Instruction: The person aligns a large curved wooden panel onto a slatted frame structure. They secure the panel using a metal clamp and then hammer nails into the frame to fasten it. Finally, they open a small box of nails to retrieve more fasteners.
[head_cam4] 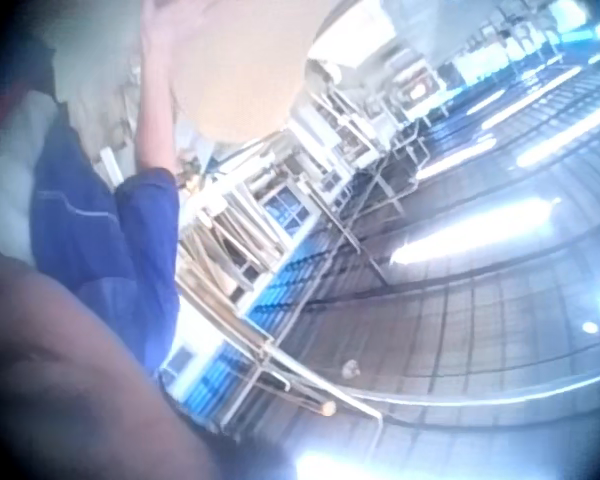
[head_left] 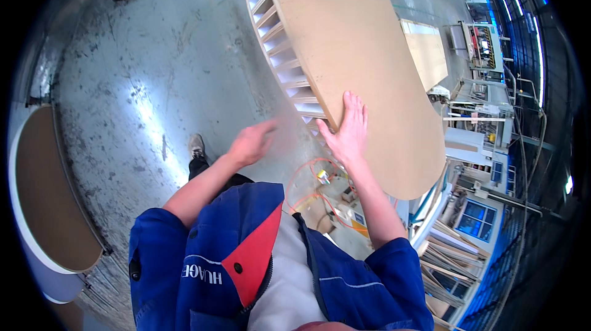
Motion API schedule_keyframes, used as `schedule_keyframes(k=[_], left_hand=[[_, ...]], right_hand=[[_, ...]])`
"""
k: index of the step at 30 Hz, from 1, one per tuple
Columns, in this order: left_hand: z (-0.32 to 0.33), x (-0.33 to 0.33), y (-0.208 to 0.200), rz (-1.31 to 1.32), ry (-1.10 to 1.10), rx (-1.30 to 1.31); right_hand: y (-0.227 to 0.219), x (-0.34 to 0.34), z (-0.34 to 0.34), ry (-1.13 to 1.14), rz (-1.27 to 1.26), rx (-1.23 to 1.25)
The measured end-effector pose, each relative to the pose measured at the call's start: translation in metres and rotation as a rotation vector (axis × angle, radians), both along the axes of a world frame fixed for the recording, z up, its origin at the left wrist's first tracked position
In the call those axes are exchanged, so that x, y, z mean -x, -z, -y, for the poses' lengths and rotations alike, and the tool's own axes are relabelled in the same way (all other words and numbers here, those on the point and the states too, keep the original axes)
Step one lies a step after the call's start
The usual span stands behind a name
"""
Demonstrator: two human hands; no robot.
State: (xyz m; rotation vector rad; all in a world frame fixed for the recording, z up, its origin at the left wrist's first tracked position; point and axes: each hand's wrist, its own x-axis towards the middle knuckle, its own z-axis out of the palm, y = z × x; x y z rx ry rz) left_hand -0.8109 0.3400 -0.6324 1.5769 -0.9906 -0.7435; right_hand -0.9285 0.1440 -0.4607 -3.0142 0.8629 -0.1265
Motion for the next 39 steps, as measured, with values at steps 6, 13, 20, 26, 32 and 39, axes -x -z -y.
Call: schedule_keyframes(k=[6, 13, 20, 26, 32, 39], left_hand=[[-0.198, -0.035, 0.162, -0.409, -0.447, -0.623], [-0.426, -0.011, 0.176, -0.036, -0.366, -1.080], [-0.234, -0.042, 0.095, -0.026, -0.284, -0.889], [-0.119, -0.071, 0.033, 0.074, -0.167, -0.777], [-0.079, -0.068, 0.011, 0.115, -0.118, -0.735], [-0.073, -0.073, 0.030, 0.104, -0.062, -0.769]], right_hand=[[0.002, -0.025, 0.009, -0.092, 0.149, -0.087], [0.010, -0.024, 0.012, -0.059, 0.091, -0.026], [0.003, -0.011, 0.010, -0.050, 0.199, -0.017], [-0.012, -0.001, 0.002, -0.055, 0.282, -0.005], [-0.012, 0.014, 0.006, -0.048, 0.336, -0.029], [-0.021, 0.005, 0.003, -0.017, 0.260, -0.035]])
